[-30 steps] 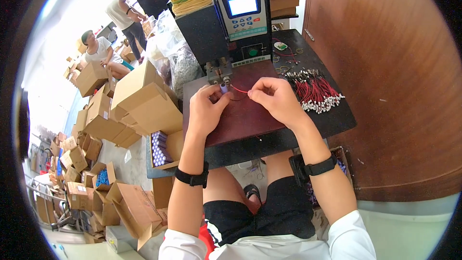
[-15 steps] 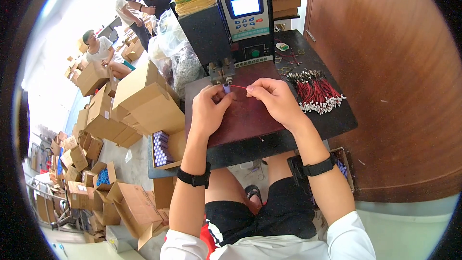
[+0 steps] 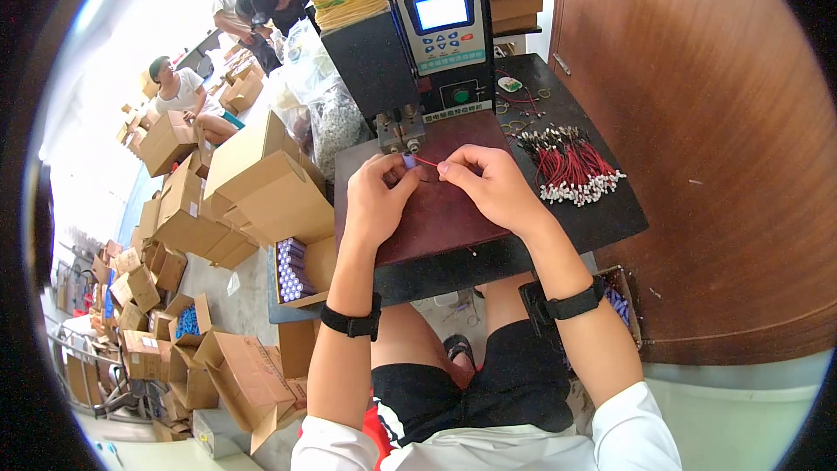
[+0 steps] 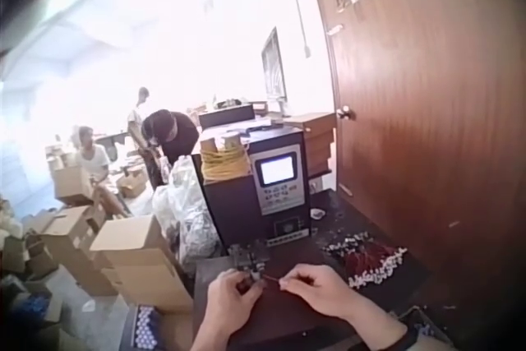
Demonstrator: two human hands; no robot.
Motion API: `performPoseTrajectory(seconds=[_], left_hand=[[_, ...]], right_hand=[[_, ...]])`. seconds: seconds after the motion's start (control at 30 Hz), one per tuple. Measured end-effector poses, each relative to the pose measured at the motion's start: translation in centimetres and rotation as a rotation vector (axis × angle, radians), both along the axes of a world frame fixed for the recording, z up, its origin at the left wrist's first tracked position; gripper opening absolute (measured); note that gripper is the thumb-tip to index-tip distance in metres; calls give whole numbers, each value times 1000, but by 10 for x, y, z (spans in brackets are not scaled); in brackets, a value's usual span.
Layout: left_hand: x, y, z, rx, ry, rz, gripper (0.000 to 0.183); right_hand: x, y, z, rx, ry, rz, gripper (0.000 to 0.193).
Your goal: The person picks up a battery and a wire, positions them under the welding machine to join them, and then places the welded battery into a cardboard box.
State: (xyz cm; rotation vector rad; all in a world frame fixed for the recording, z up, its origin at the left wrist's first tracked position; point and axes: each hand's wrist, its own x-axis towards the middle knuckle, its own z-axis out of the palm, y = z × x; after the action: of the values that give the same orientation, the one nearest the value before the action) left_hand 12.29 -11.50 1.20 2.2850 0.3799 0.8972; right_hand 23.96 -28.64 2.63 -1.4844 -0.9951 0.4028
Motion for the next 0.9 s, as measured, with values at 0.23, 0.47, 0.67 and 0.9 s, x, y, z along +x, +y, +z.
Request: performPoseTrajectory(seconds=[0.23,0.47,0.67,0.9], left_hand=[[0,1,-1,-9,-6,3,24],[0,3,2,16,-8,14,26],[-9,-3,6,-17,-11,-38,27],[-13,-7,8,-59,47,-254,22]], right_hand=[[1,0,-1,-13,-18,-7,24],[2,1,-3,-27,-20,-24,24],[-11,-20,9,-13,66,-31,19],[-22,-161,25,-1,89,-397,13]])
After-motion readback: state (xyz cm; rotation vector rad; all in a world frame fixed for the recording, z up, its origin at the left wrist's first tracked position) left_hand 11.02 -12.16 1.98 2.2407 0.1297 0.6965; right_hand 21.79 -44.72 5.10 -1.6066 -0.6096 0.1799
